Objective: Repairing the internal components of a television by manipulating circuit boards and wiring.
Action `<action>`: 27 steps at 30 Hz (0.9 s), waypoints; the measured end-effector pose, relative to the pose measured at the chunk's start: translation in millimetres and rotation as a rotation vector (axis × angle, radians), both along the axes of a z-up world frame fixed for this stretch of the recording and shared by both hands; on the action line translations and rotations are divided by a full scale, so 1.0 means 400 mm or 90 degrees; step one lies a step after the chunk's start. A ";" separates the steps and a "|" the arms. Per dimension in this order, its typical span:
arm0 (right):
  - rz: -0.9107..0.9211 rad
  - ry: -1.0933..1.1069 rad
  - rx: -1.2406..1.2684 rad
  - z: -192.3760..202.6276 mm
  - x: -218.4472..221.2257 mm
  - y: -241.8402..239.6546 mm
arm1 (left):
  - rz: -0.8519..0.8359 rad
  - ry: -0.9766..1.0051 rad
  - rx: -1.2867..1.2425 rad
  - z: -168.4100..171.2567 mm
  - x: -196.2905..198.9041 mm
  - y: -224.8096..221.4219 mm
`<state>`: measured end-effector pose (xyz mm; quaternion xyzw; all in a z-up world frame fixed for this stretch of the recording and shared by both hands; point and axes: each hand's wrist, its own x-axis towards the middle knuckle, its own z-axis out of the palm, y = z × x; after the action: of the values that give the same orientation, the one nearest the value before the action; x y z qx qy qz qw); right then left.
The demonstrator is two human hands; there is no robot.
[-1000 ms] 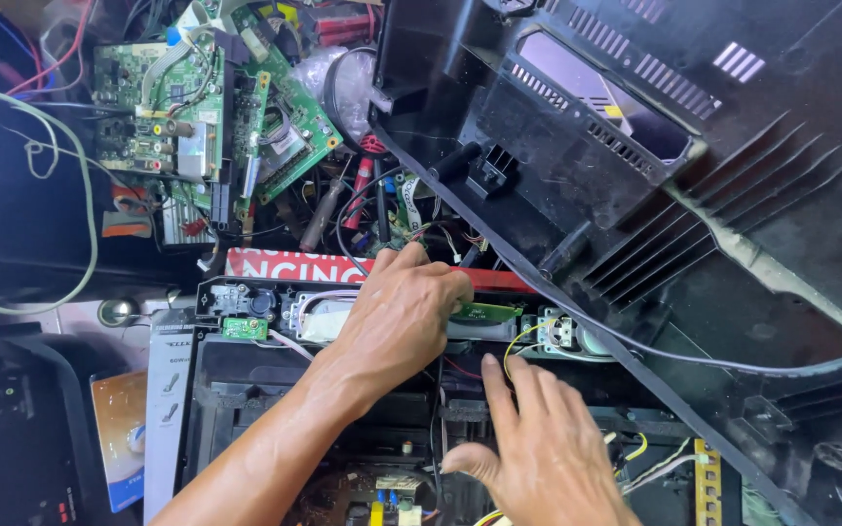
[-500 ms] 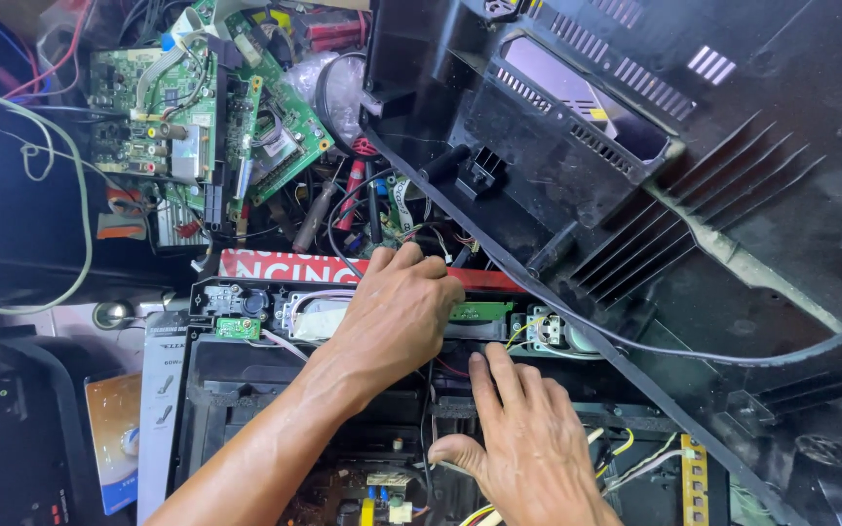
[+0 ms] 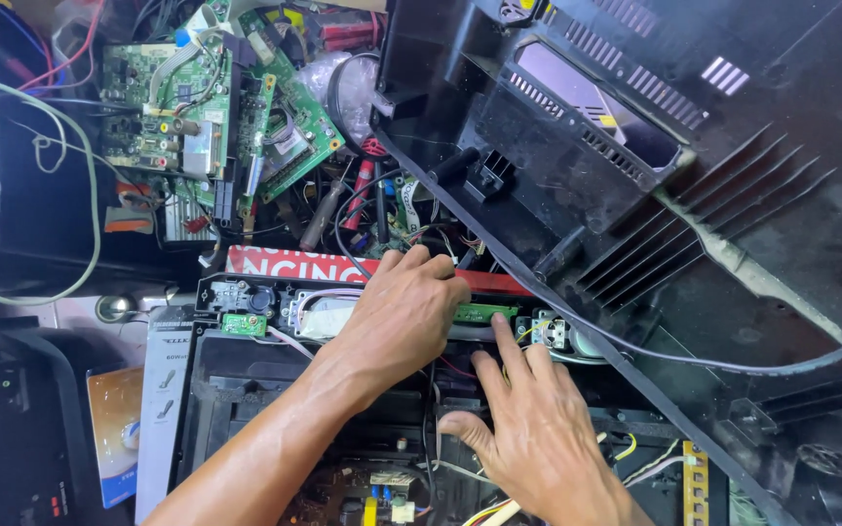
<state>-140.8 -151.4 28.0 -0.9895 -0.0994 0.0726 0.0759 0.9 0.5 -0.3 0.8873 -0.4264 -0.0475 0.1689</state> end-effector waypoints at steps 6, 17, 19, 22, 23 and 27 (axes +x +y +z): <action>0.003 -0.018 0.048 0.001 0.011 -0.007 | 0.009 0.037 0.012 0.003 0.002 0.004; 0.004 -0.014 0.029 -0.007 0.011 -0.009 | 0.004 -0.039 -0.047 0.027 -0.022 -0.022; 0.004 -0.014 0.034 -0.007 0.008 -0.007 | 0.014 -0.059 -0.044 0.015 -0.033 -0.024; 0.008 -0.043 0.027 -0.006 0.006 -0.007 | 0.008 -0.053 -0.040 0.007 -0.033 -0.030; 0.008 -0.047 0.022 -0.006 0.005 -0.006 | 0.006 -0.047 -0.035 0.004 -0.033 -0.032; 0.013 -0.050 0.009 -0.011 0.001 -0.006 | 0.007 -0.014 -0.014 0.002 -0.030 -0.029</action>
<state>-140.3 -153.9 23.8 -0.9899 -0.1130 0.0340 0.0781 -11.1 -10.9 0.6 0.8883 -0.4236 -0.0318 0.1745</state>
